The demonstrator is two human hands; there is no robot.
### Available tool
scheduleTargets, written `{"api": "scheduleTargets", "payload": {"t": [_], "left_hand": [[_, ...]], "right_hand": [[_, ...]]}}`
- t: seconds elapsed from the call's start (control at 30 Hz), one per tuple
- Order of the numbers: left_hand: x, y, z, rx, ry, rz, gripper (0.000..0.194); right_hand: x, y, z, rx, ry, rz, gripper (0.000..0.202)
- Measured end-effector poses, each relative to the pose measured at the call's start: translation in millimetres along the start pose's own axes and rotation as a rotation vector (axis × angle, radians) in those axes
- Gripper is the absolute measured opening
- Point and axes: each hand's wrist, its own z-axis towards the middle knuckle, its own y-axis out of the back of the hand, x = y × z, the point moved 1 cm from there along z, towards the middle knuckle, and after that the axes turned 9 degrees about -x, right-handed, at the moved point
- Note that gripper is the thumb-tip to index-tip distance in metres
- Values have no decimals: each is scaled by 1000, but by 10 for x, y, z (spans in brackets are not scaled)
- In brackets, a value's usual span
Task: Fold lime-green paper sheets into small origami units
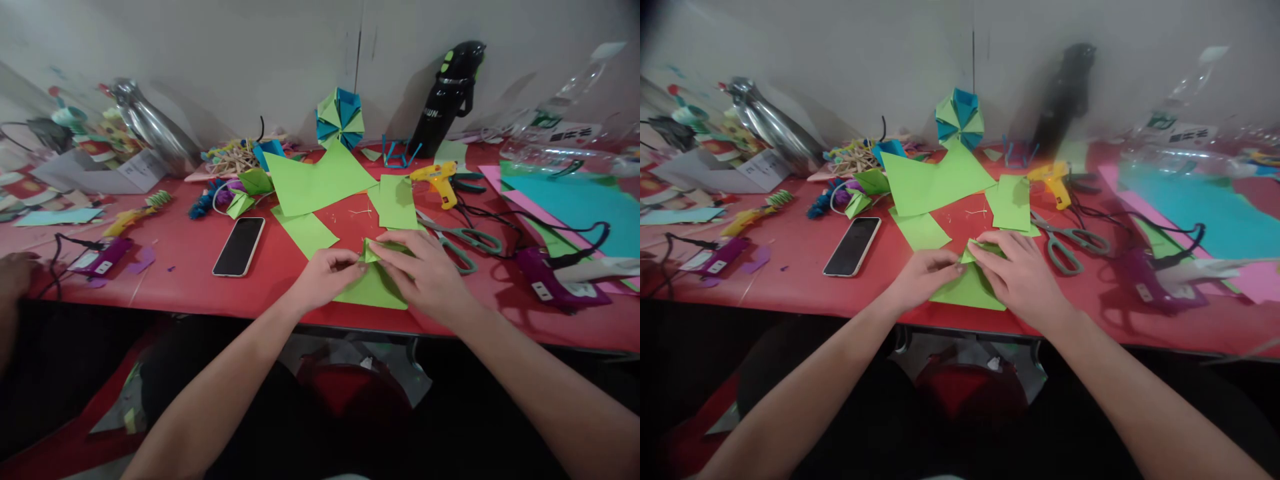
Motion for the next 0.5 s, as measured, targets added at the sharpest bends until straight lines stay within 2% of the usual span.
{"api": "scheduleTargets", "payload": {"t": [0.3,0.4,0.5], "left_hand": [[-3,-12,-21,34,39,-154,22],[-37,-31,-29,53,26,-185,23],[-36,-44,-25,19,-18,-144,28]], "right_hand": [[161,-39,-21,20,48,-166,31],[219,-48,-22,19,51,-211,33],[285,-84,-31,34,14,-240,37]]}}
